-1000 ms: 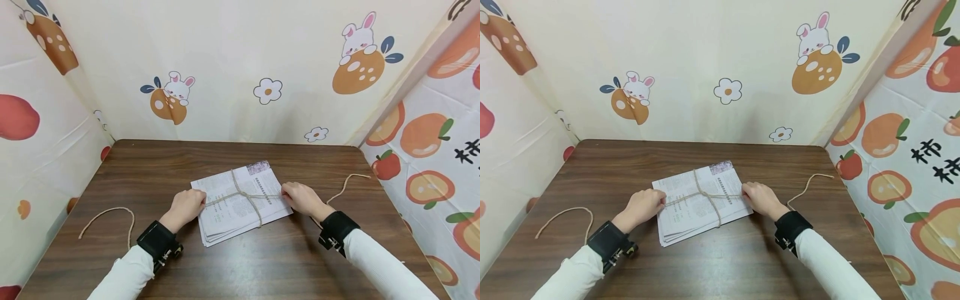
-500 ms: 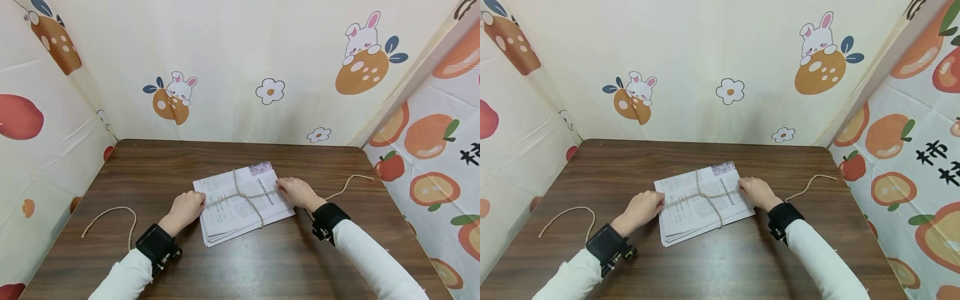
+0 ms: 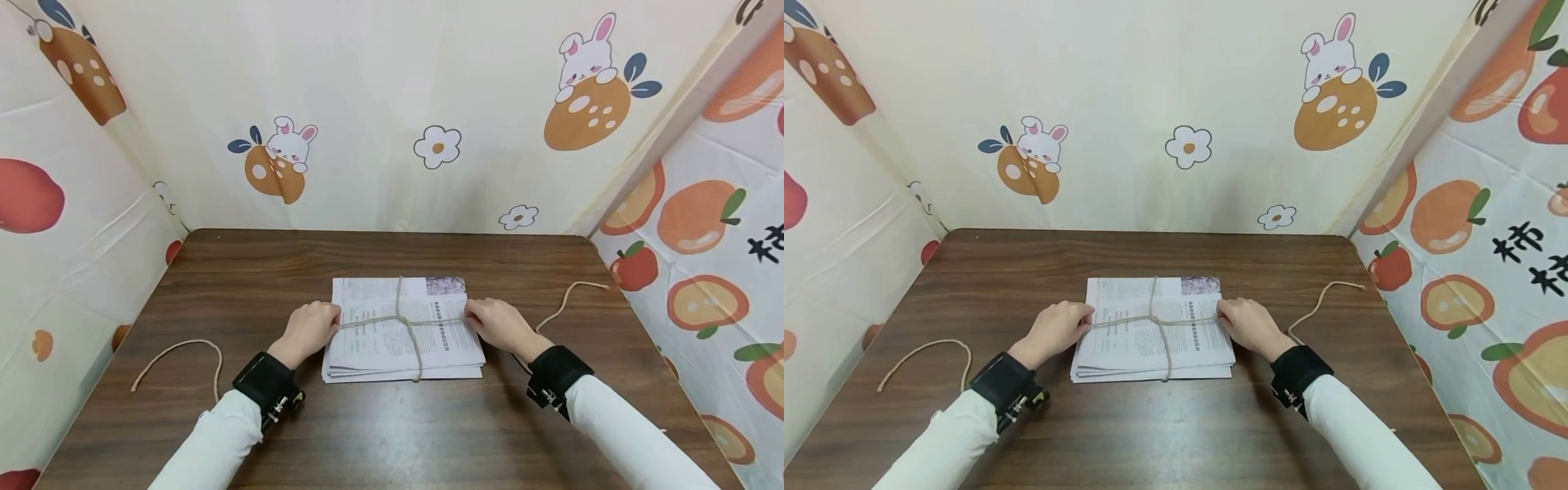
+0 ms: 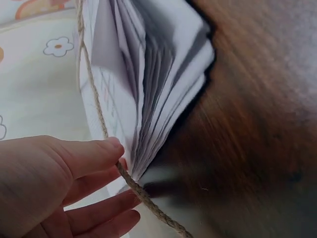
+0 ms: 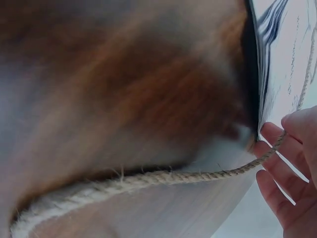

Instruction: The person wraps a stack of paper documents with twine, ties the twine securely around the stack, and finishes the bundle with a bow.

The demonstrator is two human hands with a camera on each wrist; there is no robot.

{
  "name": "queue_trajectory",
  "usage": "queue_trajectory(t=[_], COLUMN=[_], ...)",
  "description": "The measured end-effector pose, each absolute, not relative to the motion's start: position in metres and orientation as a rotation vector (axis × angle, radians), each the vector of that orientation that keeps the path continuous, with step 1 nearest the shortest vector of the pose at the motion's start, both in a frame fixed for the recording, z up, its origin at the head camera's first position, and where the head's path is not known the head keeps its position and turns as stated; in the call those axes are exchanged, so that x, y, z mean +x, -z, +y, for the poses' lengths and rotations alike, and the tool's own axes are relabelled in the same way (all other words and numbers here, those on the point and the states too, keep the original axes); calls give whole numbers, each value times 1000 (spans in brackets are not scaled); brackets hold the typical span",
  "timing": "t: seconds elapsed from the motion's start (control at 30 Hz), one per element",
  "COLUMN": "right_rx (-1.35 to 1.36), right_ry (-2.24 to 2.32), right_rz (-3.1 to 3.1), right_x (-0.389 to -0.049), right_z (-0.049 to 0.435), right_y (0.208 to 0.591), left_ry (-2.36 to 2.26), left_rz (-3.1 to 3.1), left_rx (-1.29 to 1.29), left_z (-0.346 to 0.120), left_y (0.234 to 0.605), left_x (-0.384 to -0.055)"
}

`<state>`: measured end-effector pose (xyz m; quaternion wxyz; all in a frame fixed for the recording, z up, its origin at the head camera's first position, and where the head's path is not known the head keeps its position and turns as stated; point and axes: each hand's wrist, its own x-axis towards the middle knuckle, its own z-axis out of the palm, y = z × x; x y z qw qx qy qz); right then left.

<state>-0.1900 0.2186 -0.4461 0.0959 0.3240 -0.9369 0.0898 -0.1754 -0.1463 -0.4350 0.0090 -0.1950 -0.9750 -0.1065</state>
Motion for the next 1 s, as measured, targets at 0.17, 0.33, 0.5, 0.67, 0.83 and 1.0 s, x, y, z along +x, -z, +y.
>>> queue_trajectory(t=[0.17, 0.33, 0.5, 0.67, 0.83, 1.0], right_rx=[943, 936, 926, 937, 915, 881], right_ry=[-256, -258, -270, -259, -182, -142], right_rz=[-2772, -2751, -2732, -2718, -2718, -2733], right_x=[-185, -182, -183, -185, -188, -189], right_z=[222, 225, 228, 231, 231, 232], right_y=[446, 446, 447, 449, 453, 457], left_ry=[300, 282, 315, 314, 310, 338], left_rz=[-3041, -3061, -3070, -3062, -3056, -3100], left_rx=[-618, -614, -616, -622, -615, -568], left_z=[-141, -138, -137, -140, -141, -144], left_y=[437, 436, 435, 435, 436, 436], left_x=[-181, -181, -178, -175, -174, -174])
